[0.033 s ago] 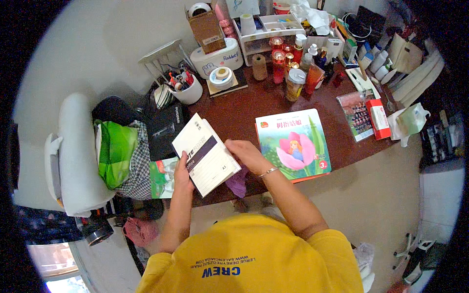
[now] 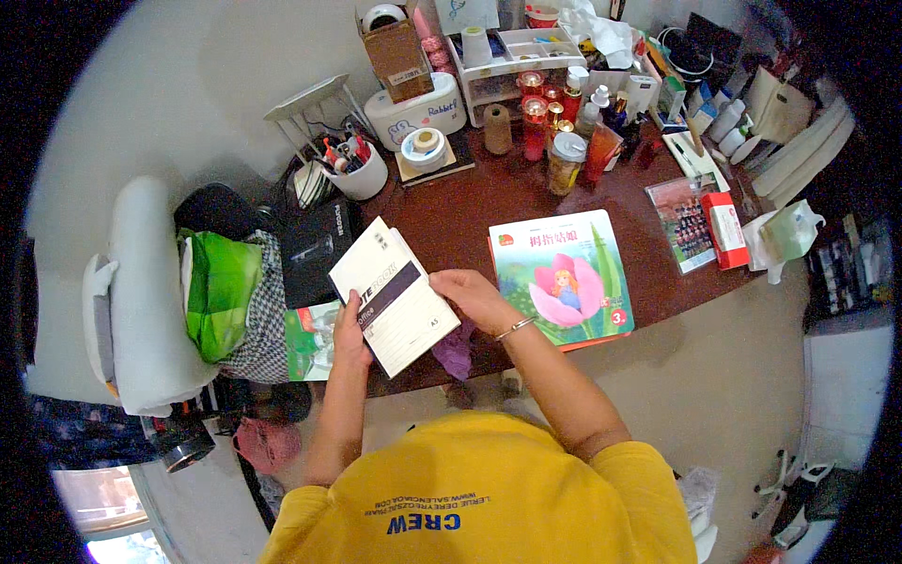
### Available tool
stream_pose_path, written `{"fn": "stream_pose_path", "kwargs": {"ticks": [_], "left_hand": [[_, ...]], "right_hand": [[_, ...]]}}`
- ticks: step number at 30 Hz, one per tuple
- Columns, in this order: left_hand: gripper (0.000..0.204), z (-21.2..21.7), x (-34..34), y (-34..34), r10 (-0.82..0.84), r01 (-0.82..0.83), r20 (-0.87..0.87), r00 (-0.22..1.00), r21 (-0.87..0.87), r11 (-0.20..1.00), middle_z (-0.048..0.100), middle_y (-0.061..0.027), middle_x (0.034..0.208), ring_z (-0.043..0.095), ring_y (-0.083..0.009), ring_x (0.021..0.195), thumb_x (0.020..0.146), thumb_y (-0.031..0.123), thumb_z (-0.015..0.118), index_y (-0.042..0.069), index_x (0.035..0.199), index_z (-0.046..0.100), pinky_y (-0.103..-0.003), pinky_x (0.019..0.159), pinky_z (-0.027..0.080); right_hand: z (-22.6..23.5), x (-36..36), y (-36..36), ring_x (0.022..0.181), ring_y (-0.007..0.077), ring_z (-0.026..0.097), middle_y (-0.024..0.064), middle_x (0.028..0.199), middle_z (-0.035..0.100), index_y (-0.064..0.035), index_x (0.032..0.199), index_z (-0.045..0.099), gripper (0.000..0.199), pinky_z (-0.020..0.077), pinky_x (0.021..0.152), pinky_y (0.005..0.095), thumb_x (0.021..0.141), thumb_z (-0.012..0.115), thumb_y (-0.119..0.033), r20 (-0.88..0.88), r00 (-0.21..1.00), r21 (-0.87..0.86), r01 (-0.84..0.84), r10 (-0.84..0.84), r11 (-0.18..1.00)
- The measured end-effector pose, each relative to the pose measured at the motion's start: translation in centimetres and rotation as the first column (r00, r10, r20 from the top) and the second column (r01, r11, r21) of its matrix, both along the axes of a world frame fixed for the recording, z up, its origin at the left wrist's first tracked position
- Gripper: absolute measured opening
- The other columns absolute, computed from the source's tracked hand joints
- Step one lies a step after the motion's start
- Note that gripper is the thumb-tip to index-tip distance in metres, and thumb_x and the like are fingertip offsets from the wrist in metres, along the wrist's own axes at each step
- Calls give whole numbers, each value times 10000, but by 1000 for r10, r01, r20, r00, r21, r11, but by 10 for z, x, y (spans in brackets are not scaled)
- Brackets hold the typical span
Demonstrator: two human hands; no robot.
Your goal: The person wipes the surface of a cluttered desk and various objects on it with a cloth. The person moves books, a notebook, a box, and an electronic device while wiping different parts of the desk.
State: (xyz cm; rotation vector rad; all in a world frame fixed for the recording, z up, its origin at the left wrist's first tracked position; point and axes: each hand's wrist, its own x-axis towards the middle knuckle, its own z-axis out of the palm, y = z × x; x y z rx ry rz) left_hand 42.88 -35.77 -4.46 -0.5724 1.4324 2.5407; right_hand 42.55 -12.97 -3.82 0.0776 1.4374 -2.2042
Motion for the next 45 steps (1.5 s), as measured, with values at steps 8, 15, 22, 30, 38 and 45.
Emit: {"fn": "stream_pose_path", "kwargs": {"ticks": [8,15,22,30,38,45], "left_hand": [[679,5,-1,10,-50,64,69,996,-217,974,526,-170,1184,518,-269,1079,921,568,264,-16,1245,392,-407,942,398],[623,-16,28,12,-43,61,-46,998,515,855,492,-178,1226,522,-273,1087,904,502,410,35,1314,359,-403,875,470],[610,-1,36,9,-175,294,-250,952,593,750,491,-161,1218,522,-263,1068,890,460,456,14,1300,380,-407,886,457],[534,-7,45,20,5,124,-208,978,599,791,535,-137,1155,556,-241,1003,903,413,463,23,1265,425,-369,829,492],[529,-67,44,49,-75,41,66,995,416,908,539,-101,1151,556,-229,966,891,419,492,35,1252,442,-363,813,486],[374,-70,16,94,-49,57,127,991,-60,997,573,-120,1082,577,-214,936,894,201,527,16,1210,451,-345,812,477]], "right_hand": [[-22,10,0,757,68,554,9,866,624,5,990,612,211,456,700,228,908,524,-168,-95,994,128,70,-58,989],[-21,13,-12,860,116,599,67,975,639,17,1043,585,235,483,784,277,910,519,-166,82,995,-118,-52,62,992],[-21,21,-16,995,187,585,118,1107,588,26,1167,496,311,479,871,334,933,466,-177,269,957,-329,-16,110,944],[-28,26,-20,1053,203,566,120,1172,561,4,1216,473,352,462,908,369,948,434,-220,208,961,-565,-33,181,825],[-36,39,7,1082,217,554,115,1204,548,-18,1248,461,489,457,919,388,903,509,-360,261,947,-602,10,185,798],[-43,41,68,931,164,583,57,1074,593,-22,1167,524,392,481,799,307,920,484,-324,150,973,-50,184,-174,982]]}}
